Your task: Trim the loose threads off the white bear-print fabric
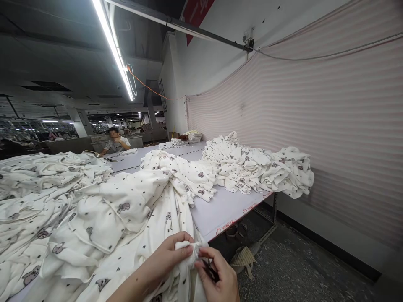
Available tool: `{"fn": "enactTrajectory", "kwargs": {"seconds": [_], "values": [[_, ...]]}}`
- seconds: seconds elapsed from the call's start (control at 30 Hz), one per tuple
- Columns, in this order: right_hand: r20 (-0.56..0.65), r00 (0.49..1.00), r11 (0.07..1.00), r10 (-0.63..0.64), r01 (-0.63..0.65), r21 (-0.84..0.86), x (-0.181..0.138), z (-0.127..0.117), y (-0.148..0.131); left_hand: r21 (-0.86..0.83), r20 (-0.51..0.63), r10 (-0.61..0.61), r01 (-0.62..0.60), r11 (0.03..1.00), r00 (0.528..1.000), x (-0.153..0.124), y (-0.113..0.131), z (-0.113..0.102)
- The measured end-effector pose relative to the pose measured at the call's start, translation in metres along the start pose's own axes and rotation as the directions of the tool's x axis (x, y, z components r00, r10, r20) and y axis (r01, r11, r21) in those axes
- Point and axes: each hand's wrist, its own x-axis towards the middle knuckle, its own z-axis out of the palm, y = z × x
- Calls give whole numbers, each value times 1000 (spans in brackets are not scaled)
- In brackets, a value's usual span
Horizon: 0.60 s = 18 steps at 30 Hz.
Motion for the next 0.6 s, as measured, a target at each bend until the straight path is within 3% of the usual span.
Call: {"fn": "enactTrajectory", "kwargs": {"seconds": [0.07, 0.27, 0.43, 0.6], "values": [[-1, 1000, 1000, -21, 21, -21, -2, 2, -1, 27, 0, 32, -32, 999, 1000, -3, -1, 0], [-43, 993, 992, 113, -115, -53, 7, 2, -7, 167, 50, -30, 22, 986, 998, -6, -2, 4], [-45, 983, 984, 178, -177, 35, 14, 0, -8, 111, -43, 81, -76, 991, 996, -3, -3, 10], [47, 978, 974, 203, -206, 88, 5, -7, 4, -135, -18, 25, -27, 990, 1000, -5, -3, 8]]}}
